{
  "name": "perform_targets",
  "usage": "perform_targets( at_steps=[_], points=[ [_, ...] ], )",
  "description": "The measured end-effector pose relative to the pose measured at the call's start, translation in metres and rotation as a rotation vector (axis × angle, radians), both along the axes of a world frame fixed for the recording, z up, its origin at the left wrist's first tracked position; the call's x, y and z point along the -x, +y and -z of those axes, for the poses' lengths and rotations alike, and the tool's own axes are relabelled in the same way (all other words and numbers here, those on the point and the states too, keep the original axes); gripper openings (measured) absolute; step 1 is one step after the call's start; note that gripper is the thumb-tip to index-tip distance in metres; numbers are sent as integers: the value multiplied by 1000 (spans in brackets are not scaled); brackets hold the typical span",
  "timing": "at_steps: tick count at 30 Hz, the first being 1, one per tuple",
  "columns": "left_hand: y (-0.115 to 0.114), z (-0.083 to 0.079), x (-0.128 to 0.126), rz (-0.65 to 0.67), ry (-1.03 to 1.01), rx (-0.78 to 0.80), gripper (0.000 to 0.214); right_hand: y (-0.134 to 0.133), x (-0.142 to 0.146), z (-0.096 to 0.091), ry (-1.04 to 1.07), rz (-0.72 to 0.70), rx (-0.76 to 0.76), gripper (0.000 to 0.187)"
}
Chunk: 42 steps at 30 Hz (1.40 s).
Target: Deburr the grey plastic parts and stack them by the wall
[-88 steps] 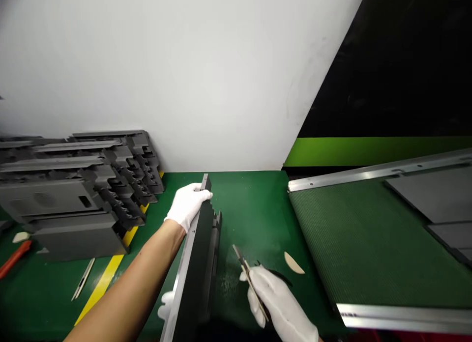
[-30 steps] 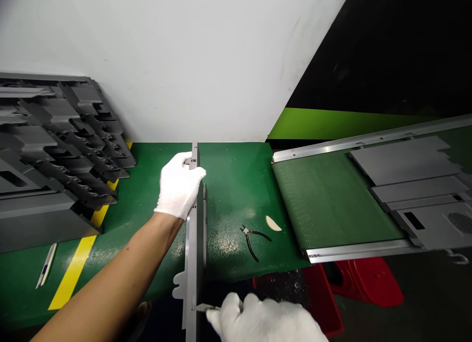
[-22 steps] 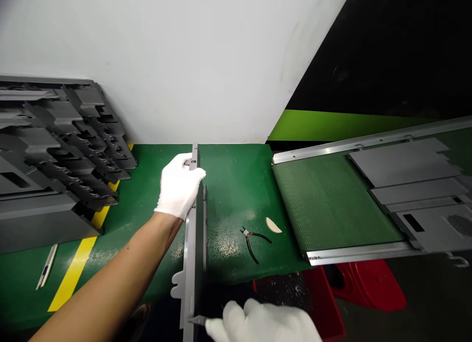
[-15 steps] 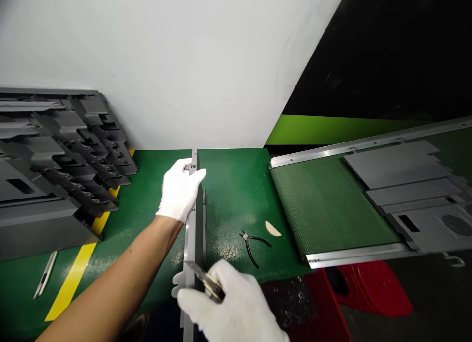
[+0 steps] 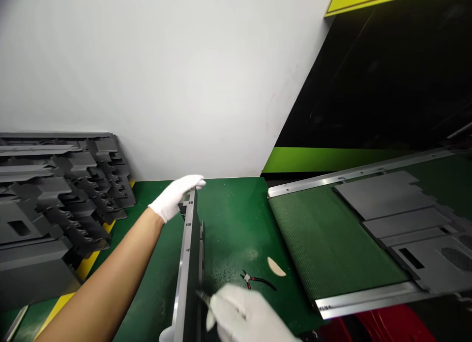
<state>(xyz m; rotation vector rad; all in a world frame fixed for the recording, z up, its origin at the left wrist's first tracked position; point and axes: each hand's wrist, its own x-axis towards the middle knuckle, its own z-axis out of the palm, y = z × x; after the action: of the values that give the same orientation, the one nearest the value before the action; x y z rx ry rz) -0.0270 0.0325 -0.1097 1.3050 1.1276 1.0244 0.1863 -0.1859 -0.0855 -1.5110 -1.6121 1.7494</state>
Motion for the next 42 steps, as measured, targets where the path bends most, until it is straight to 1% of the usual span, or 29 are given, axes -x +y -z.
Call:
perform_targets(
  at_steps=[1,2,3,5,7,8,10,12,15,20,25,31,37,40,42],
  points=[
    [4,2,-5,111,-54,34,33,11,-2,-8,-5,22,-12,54],
    [6,5,-9,190,-94,57,30,23,-2,-15,-43,33,-63,54],
    [6,7,-13,229,-119,68,30,37,-2,-22,-110,35,-149,53],
    [5,11,-16,224,-137,73,30,65,0,-32,-304,10,-373,54],
    [3,13,-16,212,-133,80,31,93,4,-37,-549,-39,-569,55],
    [3,13,-16,209,-135,90,31,106,7,-38,-671,-71,-632,55],
    [3,14,-14,196,-156,121,30,125,13,-38,-875,-143,-698,56],
    [3,14,-14,183,-182,157,29,137,19,-39,-992,-212,-728,58],
    [3,14,-15,176,-198,171,31,142,27,-42,-1087,-257,-758,58],
    [2,12,-17,165,-205,163,34,139,32,-46,-1192,-241,-827,58],
    [2,14,-16,173,-217,196,35,136,33,-49,-1192,-264,-845,60],
    [2,14,-16,169,-215,195,30,133,34,-50,-1170,-283,-906,54],
    [4,18,-15,183,-166,171,28,133,35,-48,-1166,-287,-869,53],
    [5,19,-15,183,-157,142,27,134,35,-48,-1160,-293,-882,50],
    [5,19,-15,184,-171,152,27,135,34,-48,-1165,-300,-895,47]
  ],
)
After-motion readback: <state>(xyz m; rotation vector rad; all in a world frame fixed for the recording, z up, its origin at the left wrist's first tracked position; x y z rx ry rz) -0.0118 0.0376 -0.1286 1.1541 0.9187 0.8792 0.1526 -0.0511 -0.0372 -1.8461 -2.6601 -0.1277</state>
